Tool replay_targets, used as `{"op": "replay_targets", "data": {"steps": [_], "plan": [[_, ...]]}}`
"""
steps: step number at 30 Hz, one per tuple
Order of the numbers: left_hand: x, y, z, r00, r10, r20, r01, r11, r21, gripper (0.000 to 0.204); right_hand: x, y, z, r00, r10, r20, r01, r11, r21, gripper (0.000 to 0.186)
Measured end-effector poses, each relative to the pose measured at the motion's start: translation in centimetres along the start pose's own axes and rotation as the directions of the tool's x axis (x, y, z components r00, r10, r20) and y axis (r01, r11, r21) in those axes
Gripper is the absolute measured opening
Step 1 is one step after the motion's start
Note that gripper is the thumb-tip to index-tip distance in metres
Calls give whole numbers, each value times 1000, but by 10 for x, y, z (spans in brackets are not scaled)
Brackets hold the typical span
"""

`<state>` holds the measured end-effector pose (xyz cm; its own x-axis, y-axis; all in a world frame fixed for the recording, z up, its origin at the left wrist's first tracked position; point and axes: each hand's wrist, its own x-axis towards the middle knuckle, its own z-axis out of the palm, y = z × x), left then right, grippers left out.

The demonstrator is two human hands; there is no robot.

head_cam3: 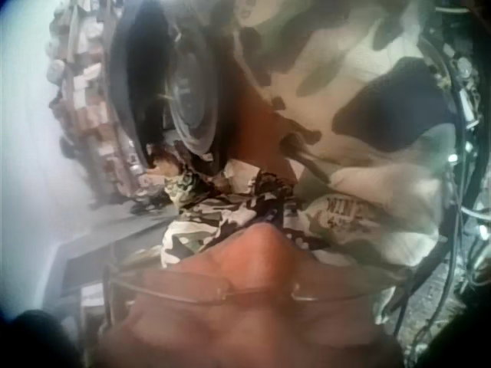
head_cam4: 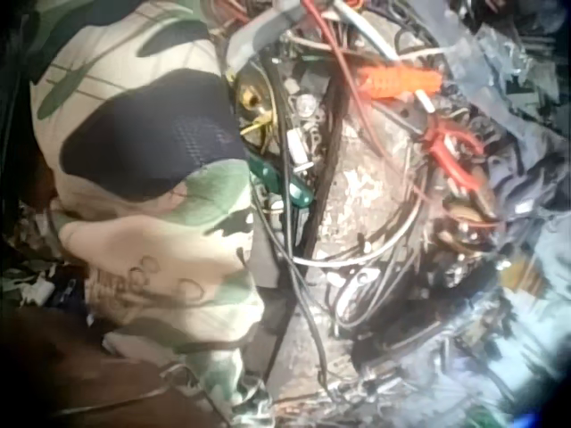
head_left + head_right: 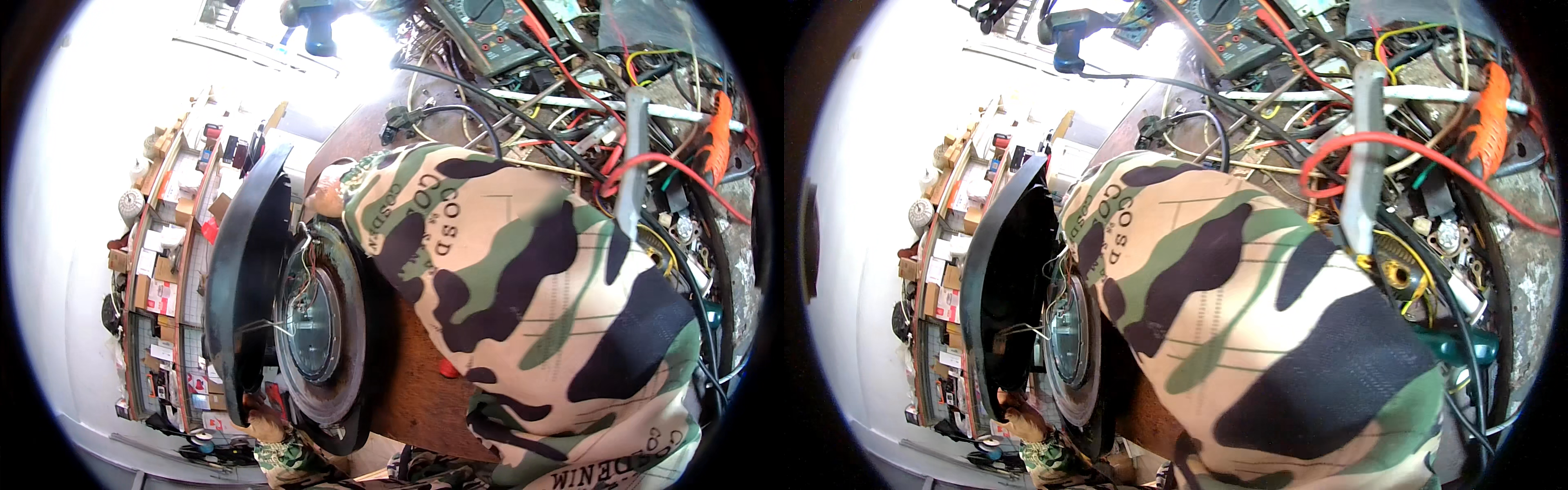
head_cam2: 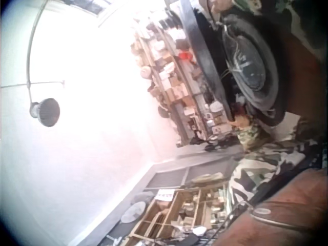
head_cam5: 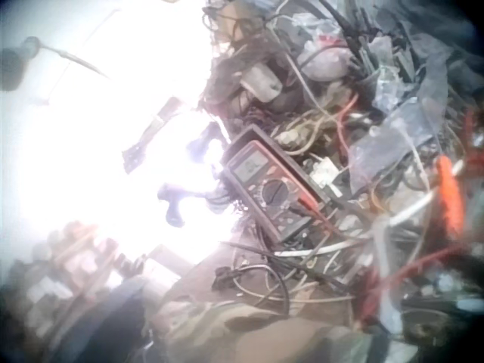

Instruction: The person disassembles a black electric grill by removing screws from the top lid. They then inspect the internal wiring and heating element, manipulating the wires and components. Finally, they reassemble the grill by placing the lid back on and securing it with screws.

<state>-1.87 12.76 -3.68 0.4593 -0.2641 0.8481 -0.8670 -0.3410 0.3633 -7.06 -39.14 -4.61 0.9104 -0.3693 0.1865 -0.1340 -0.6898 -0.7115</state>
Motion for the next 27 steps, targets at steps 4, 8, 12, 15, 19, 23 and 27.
{"op": "replay_targets", "data": {"steps": [4,8,12,15,19,23,27], "plan": [[-12,-9,-8,990,-39,135,51,995,-88,76,10,-5,12,997,28,72,-36,994,103,57],[2,31,42,991,106,78,-104,994,-30,38,14,1,28,987,95,131,-124,965,232,60],[24,78,68,958,259,123,-273,954,122,26,7,-4,45,981,179,69,-192,915,354,63],[30,85,69,956,261,133,-267,963,32,28,-11,-12,60,976,165,-145,-96,914,394,61],[26,66,61,949,269,167,-265,963,-45,26,-20,-17,62,958,232,-171,-114,851,513,49],[27,74,64,944,257,208,-245,966,-80,27,-21,-18,63,942,249,-227,-124,883,453,47],[28,71,71,945,285,160,-273,957,-94,23,-22,-12,52,954,223,-198,-123,898,422,45]]}}
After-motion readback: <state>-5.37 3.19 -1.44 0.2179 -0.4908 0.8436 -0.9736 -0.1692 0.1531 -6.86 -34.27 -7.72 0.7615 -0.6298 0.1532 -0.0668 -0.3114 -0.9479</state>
